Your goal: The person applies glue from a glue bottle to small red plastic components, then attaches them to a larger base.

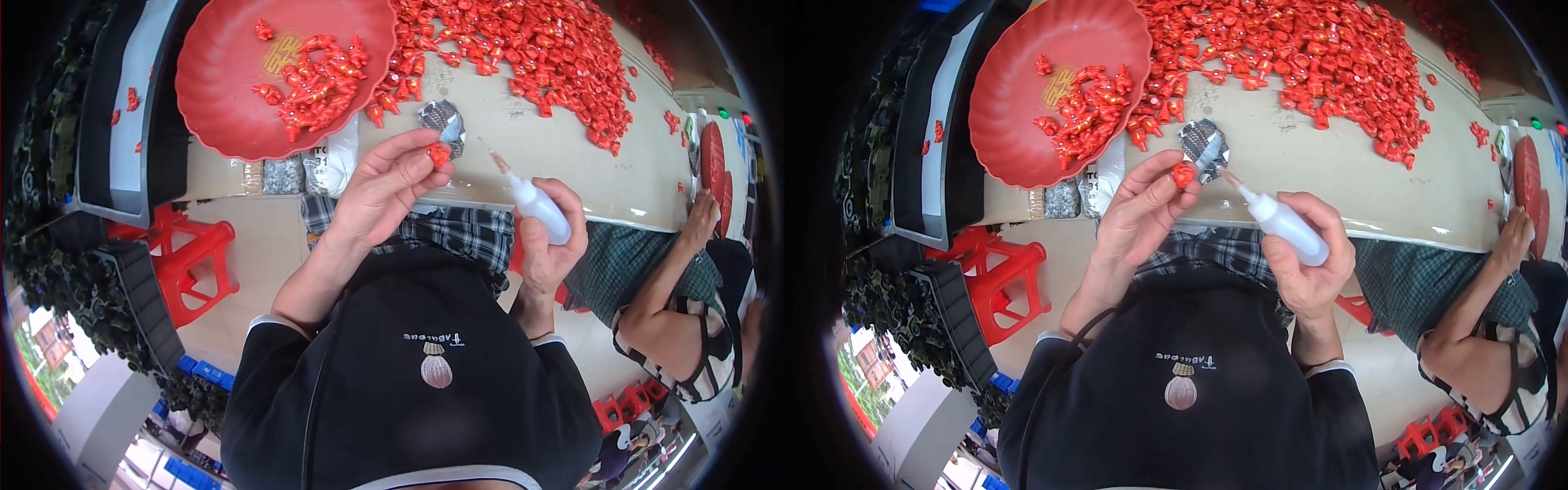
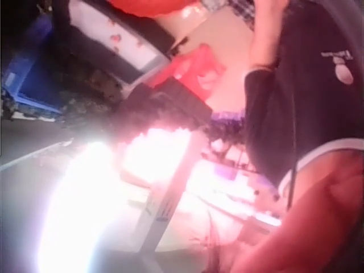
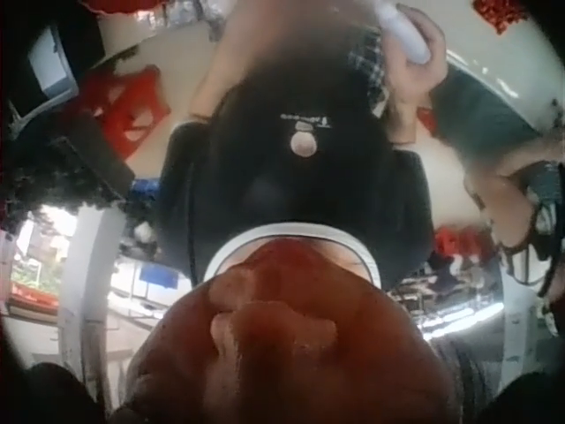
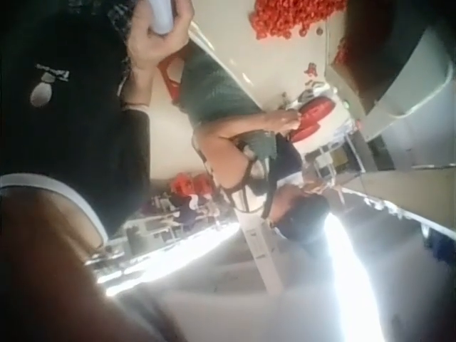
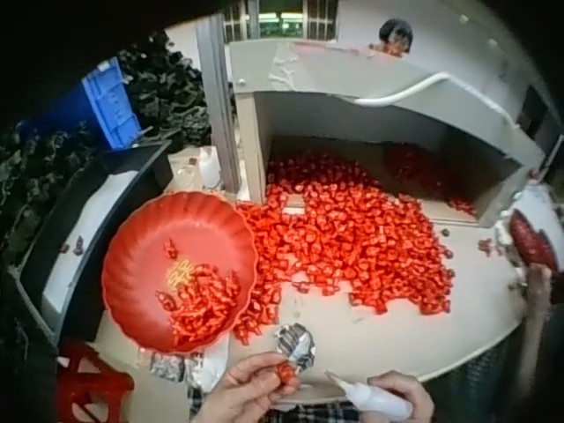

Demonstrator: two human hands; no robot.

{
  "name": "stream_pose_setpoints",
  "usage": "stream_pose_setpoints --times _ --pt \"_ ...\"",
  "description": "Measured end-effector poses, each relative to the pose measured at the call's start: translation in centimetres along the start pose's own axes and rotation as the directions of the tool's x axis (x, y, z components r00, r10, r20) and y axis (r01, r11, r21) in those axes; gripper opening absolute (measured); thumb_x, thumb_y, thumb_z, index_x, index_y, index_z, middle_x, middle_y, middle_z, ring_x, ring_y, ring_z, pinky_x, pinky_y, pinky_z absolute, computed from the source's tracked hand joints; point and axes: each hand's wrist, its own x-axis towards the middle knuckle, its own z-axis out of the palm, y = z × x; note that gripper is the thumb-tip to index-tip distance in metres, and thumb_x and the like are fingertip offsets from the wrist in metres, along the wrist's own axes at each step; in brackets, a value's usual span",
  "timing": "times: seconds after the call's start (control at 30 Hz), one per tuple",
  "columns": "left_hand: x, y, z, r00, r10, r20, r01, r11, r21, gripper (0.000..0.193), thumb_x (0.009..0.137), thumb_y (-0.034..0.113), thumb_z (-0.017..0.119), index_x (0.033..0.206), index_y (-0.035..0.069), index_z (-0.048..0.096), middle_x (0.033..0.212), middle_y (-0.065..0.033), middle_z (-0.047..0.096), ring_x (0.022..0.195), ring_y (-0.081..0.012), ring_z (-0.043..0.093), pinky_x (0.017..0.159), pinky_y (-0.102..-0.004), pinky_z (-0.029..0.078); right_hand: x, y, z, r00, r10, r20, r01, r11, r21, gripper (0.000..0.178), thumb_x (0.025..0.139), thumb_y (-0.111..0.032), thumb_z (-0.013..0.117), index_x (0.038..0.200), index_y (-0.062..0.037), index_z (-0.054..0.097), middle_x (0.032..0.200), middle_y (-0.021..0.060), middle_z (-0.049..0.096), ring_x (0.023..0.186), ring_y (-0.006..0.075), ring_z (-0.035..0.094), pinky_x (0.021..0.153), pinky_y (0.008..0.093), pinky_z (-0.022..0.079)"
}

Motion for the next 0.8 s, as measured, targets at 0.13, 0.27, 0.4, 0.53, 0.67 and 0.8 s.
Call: stream_pose_setpoints --times 0.13,0.27,0.4,0.53,0.67,0.8 --pt "0.1 -0.1 0.0 1.000 -0.012 -0.027 0.012 1.000 0.006 0.029 0.086 0.006 0.051 0.114 0.003 0.051 0.105 -0.0160 0.057 0.093 -0.0216 0.058 0.080 -0.0286 0.049 0.8 0.0 0.1 0.989 -0.138 0.043 0.140 0.989 -0.054 0.039 0.067 -0.015 0.074 0.096 0.0042 0.057 0.082 0.0116 0.060 0.066 0.0126 0.053 0.058 0.0218 0.041" --pt "0.1 0.0 -0.4 0.999 -0.028 -0.015 0.027 0.999 -0.046 0.027 0.086 0.006 0.051 0.113 0.001 0.051 0.102 -0.0124 0.059 0.092 -0.0210 0.059 0.082 -0.0293 0.048 1.0 -0.2 0.2 0.981 -0.176 0.083 0.182 0.980 -0.074 0.037 0.064 -0.012 0.075 0.092 0.0047 0.060 0.074 0.0098 0.060 0.061 0.0132 0.051 0.054 0.0224 0.038" --pt "0.0 -0.1 -0.4 1.000 -0.025 -0.019 0.025 0.999 -0.031 0.028 0.086 0.006 0.051 0.114 0.002 0.051 0.102 -0.0120 0.059 0.091 -0.0206 0.059 0.082 -0.0290 0.048 1.2 -0.3 0.4 0.975 -0.194 0.109 0.203 0.976 -0.083 0.036 0.063 -0.012 0.075 0.092 0.0052 0.061 0.071 0.0092 0.059 0.060 0.0134 0.051 0.053 0.0226 0.038" --pt "0.1 0.2 0.5 0.999 -0.007 -0.032 0.006 1.000 -0.030 0.028 0.086 0.005 0.050 0.114 0.003 0.050 0.104 -0.0120 0.058 0.092 -0.0203 0.059 0.082 -0.0291 0.048 1.1 -0.3 0.6 0.979 -0.188 0.079 0.193 0.979 -0.071 0.036 0.064 -0.012 0.075 0.092 0.0053 0.061 0.070 0.0092 0.059 0.059 0.0133 0.051 0.053 0.0225 0.038" --pt "-0.1 0.3 0.2 0.996 -0.072 -0.048 0.065 0.991 -0.121 0.029 0.087 0.005 0.050 0.115 0.002 0.049 0.106 -0.0131 0.057 0.093 -0.0204 0.059 0.082 -0.0296 0.048 1.2 -0.7 0.7 0.984 -0.166 0.065 0.171 0.983 -0.070 0.035 0.064 -0.012 0.075 0.092 0.0046 0.061 0.070 0.0092 0.059 0.059 0.0130 0.051 0.052 0.0221 0.038" --pt "0.0 0.1 -0.3 0.995 -0.102 -0.006 0.099 0.980 -0.173 0.029 0.087 0.007 0.050 0.116 0.003 0.048 0.105 -0.0135 0.056 0.093 -0.0203 0.057 0.082 -0.0294 0.047 1.1 -0.8 0.8 0.988 -0.132 0.074 0.138 0.987 -0.082 0.034 0.065 -0.013 0.075 0.092 0.0036 0.062 0.068 0.0088 0.059 0.058 0.0127 0.052 0.052 0.0220 0.039"
